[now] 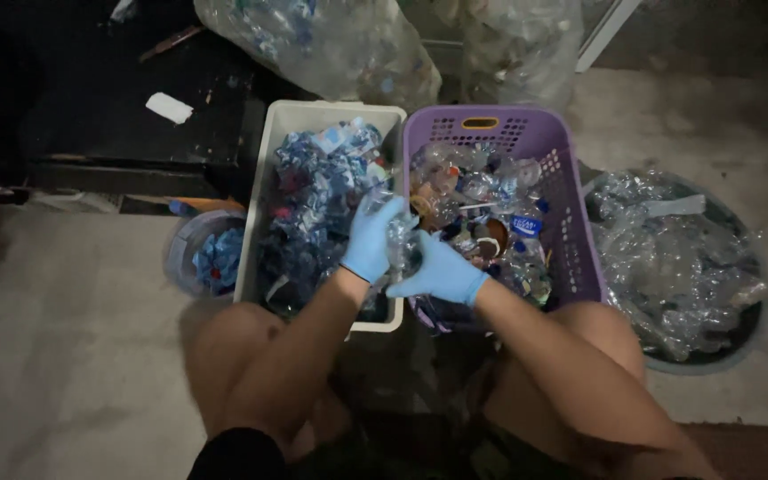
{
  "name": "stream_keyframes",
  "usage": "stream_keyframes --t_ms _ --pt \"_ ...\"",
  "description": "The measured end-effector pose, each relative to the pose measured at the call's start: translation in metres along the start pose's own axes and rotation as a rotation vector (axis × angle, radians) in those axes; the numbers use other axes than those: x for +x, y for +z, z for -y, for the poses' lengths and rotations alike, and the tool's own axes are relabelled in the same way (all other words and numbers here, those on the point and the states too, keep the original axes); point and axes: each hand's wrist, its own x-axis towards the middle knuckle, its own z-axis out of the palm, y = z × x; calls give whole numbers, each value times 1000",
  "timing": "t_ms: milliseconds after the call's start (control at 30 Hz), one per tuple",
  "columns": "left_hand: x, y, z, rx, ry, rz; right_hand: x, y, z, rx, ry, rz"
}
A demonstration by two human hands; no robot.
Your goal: The person sits on the floor and uses scissors to cut the labels off plastic bottles. They pick up bottles from a purple basket, cut the labels, and place the cut pieces into a white bin.
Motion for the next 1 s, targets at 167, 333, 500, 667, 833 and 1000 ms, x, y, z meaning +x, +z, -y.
stream_keyframes --t_ms 167,333,500,667,833,1000 --pt "10 -2 14 -36 26 -32 37 32 -76 32 -14 -1" --pt "70 -23 64 -50 30 -127 80 58 -121 -119 23 -128" --pt "68 -15 63 -10 74 -299 73 61 -111 -199 97 -278" --pt "81 -13 71 -7 146 -401 72 64 -111 -163 8 -366" --pt "129 -35 93 -187 144 -423 92 73 -137 -192 -123 -445" --pt "99 -24 76 -157 227 -447 66 65 -108 -672 -87 -346"
